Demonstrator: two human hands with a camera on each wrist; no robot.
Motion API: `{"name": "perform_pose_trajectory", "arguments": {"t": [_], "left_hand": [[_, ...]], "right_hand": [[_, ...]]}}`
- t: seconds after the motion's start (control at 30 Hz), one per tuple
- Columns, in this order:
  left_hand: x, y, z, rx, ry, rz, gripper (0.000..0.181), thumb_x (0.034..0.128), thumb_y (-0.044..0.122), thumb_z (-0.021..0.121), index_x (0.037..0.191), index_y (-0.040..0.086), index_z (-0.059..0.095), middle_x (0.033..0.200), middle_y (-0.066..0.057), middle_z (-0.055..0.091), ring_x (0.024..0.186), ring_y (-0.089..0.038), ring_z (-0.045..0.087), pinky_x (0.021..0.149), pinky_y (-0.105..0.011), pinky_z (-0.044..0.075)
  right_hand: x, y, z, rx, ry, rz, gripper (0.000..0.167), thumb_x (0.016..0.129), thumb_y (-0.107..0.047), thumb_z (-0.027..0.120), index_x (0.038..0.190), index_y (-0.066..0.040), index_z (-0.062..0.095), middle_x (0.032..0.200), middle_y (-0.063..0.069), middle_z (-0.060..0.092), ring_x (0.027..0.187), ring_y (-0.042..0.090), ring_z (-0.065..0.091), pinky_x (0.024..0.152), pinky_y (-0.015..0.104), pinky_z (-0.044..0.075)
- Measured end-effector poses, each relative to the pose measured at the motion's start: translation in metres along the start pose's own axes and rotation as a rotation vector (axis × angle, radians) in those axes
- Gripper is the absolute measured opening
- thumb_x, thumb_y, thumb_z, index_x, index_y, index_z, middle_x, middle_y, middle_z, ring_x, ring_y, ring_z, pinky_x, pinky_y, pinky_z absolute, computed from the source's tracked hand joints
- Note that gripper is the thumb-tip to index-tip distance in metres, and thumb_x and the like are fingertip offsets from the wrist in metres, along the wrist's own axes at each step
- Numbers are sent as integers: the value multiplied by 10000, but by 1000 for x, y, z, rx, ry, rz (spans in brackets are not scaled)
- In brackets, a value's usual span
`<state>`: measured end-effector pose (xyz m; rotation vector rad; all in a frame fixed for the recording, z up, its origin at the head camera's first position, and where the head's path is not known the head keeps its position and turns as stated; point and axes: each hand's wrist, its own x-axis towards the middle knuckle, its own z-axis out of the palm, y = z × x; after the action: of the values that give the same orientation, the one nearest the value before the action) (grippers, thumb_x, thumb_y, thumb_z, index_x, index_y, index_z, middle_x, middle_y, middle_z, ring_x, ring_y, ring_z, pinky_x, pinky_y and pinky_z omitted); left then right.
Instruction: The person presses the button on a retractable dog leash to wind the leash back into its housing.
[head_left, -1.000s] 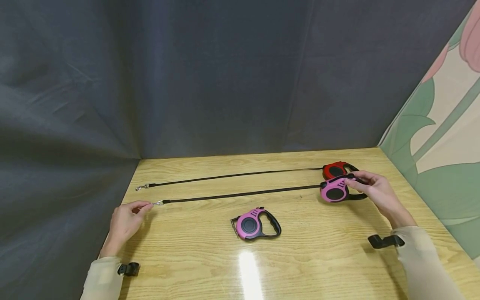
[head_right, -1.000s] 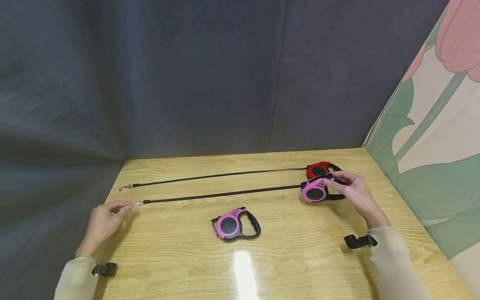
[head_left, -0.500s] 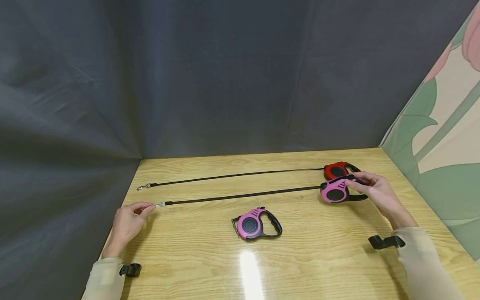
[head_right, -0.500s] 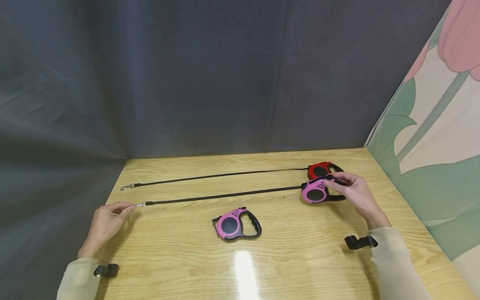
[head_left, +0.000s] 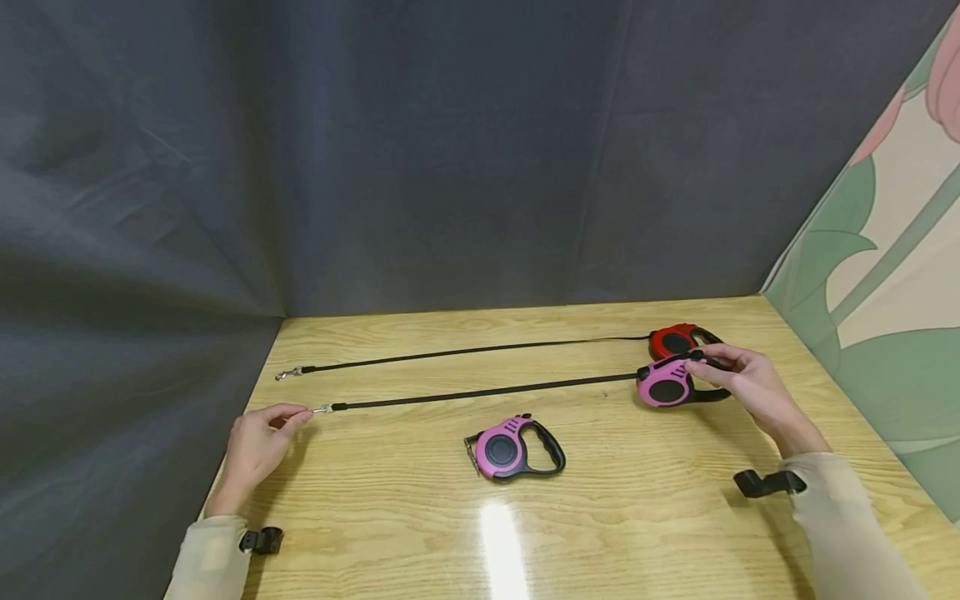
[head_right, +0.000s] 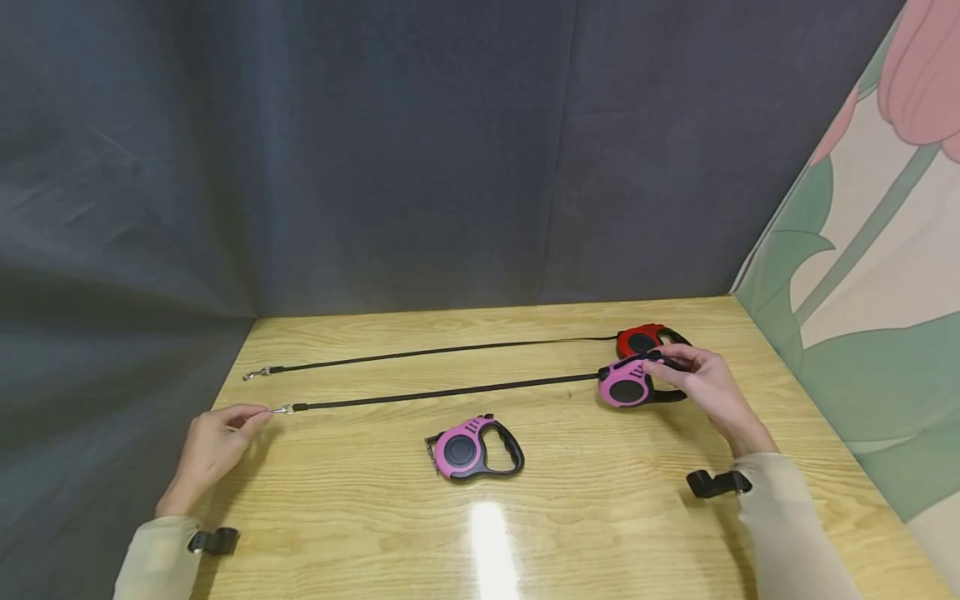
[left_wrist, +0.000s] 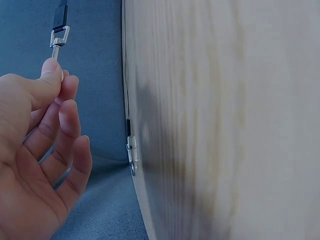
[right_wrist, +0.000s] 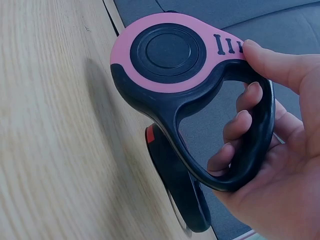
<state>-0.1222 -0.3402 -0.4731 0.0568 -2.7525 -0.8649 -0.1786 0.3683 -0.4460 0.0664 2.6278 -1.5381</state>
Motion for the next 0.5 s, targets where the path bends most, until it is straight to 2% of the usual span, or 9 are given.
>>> {"name": "perform_pose_trajectory", "arguments": {"t": [0.13, 0.5], "left_hand": [[1, 1, 0, -6, -4, 14, 189, 995, 239, 782, 1070, 75, 843, 888, -107, 803, 654, -2, 593, 573, -248, 473], [2, 5, 0, -20, -11, 14, 209, 997, 265, 782, 1075, 81, 843, 887, -95, 801, 646, 8, 571, 556, -254, 459]], "right_hand": [[1, -1, 1, -14, 5, -3, 406, 1034, -356, 724, 1341, -109, 622, 1039, -393, 604, 980, -131, 571, 827, 145, 444], [2, -2, 1, -18, 2, -2, 399, 1034, -360, 723, 1331, -112, 626, 1026, -386, 618, 957, -109, 596, 823, 157, 460]]}}
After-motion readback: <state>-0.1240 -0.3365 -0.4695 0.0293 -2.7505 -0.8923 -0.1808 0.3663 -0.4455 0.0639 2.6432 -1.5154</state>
